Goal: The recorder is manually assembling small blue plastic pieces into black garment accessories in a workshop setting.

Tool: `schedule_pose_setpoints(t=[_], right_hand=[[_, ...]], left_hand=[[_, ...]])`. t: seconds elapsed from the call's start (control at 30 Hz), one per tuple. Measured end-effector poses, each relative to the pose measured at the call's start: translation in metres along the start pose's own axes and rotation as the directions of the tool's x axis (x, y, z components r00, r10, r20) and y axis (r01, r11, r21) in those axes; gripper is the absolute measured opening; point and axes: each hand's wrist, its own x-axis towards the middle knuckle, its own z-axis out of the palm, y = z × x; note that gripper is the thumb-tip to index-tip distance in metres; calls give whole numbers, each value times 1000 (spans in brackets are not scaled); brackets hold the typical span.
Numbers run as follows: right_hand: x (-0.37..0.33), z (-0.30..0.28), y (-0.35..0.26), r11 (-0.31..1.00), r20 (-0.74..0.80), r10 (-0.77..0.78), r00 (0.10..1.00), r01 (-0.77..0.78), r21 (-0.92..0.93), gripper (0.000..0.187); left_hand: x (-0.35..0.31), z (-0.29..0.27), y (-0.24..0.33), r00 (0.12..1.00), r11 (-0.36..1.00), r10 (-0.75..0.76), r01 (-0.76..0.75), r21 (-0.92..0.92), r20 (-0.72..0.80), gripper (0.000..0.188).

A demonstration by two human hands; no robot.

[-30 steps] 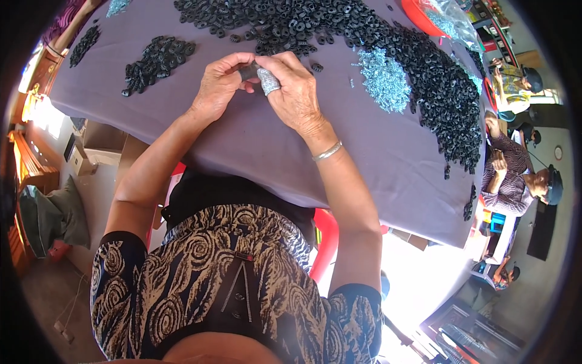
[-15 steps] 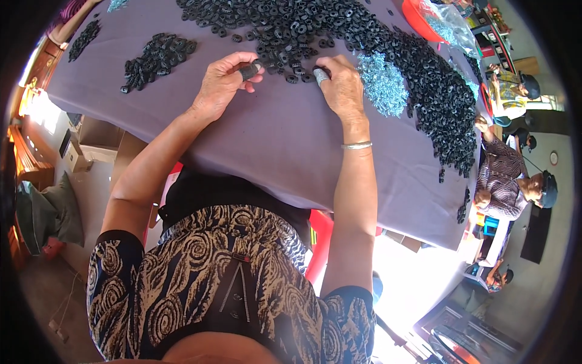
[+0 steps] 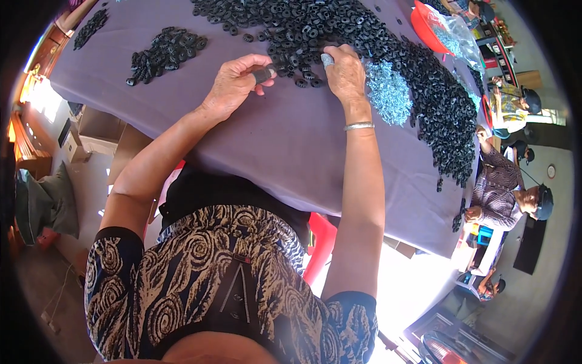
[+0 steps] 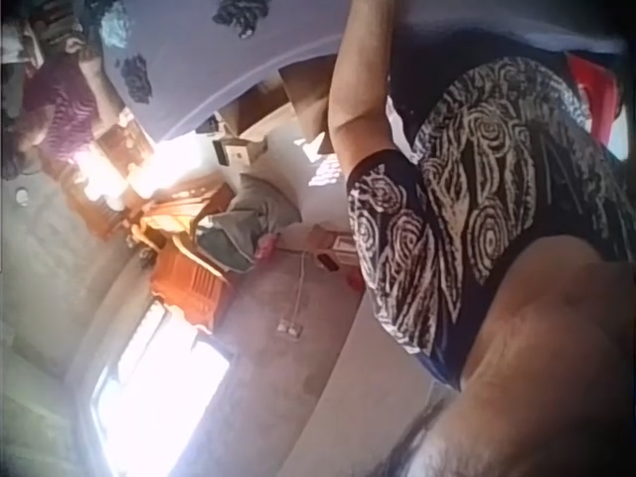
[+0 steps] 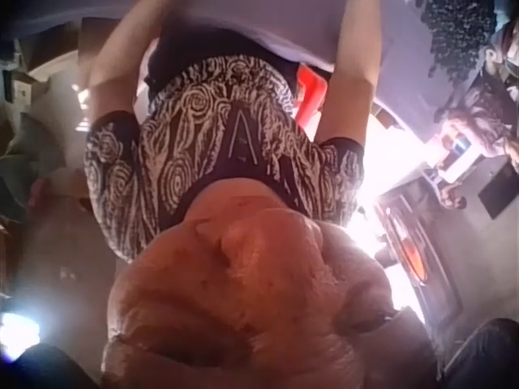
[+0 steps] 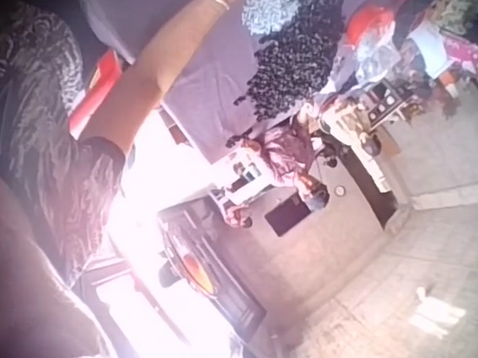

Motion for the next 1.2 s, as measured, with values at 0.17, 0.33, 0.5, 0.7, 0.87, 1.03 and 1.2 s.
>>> schedule_pose_setpoints(t=[0.17,0.33,0.5,0.7,0.87,1.03,1.2], right_hand=[[0,13,5,990,-58,89,994,-82,117,15],[-2,8,-2,953,-99,197,975,-166,255,12],[-9,-10,-28,629,122,188,975,-215,747,16],[-16,-27,-65,514,254,107,961,-272,813,17],[-17,-25,-72,523,280,54,958,-266,810,14],[-19,-25,-73,563,302,30,953,-266,783,12],[-20,-22,-72,627,285,-4,959,-220,748,13]], left_hand=[[0,1,3,1000,1000,-4,4,21,-1,17],[0,0,1,1000,1000,17,-17,-5,2,15],[-3,4,5,1000,1000,-18,18,4,5,15],[-3,7,6,1000,1000,-21,21,4,17,17],[-3,4,4,999,999,14,-15,43,36,18],[-1,5,0,997,998,43,-46,49,64,21],[-4,3,2,997,998,14,-18,54,77,18]])
